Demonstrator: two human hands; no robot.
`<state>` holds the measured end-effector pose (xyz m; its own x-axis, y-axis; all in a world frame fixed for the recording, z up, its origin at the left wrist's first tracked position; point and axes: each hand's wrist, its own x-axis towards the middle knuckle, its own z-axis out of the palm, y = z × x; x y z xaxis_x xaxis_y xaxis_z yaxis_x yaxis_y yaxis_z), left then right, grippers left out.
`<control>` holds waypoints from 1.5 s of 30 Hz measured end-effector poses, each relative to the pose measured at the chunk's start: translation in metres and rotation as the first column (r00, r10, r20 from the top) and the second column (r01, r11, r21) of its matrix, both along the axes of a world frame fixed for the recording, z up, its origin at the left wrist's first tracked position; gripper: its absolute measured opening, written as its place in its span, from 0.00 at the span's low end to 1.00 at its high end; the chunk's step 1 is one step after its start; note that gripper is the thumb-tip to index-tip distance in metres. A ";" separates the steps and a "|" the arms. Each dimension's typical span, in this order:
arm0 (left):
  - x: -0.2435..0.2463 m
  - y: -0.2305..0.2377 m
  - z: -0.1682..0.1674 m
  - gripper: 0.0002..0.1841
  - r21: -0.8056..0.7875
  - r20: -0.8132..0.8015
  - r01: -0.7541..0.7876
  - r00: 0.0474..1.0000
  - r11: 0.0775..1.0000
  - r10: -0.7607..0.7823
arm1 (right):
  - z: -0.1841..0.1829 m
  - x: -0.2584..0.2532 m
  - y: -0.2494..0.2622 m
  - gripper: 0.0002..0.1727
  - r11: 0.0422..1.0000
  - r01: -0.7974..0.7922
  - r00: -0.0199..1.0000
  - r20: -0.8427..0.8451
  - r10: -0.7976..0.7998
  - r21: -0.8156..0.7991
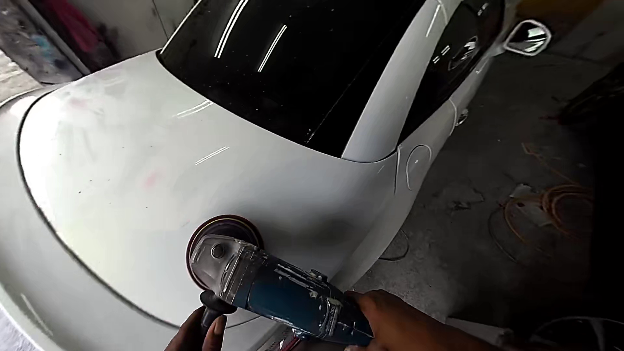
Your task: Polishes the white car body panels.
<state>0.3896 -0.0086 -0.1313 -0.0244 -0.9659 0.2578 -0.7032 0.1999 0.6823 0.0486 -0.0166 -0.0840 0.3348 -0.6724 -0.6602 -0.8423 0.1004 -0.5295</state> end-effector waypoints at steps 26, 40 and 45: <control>-0.021 0.016 -0.001 0.26 0.051 0.182 -0.072 0.981 0.996 0.061 | -0.053 -0.024 0.038 0.37 0.986 0.142 0.977 0.172 -0.126 -0.088; -0.147 -0.100 0.005 0.26 0.064 0.059 0.264 0.962 0.962 -0.267 | -0.006 -0.128 0.030 0.31 0.908 0.416 0.902 0.101 -0.420 0.054; -0.272 -0.173 0.032 0.25 0.242 0.297 0.440 0.815 0.865 -0.497 | -0.043 -0.191 0.050 0.15 0.585 0.739 0.485 0.339 -0.806 0.334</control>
<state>0.1177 -0.1818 -0.0997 -0.5419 -0.8404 -0.0024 -0.7423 0.4773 0.4702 -0.1427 0.0334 -0.1266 -0.0261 -0.7221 -0.6913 -0.0863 0.6906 -0.7181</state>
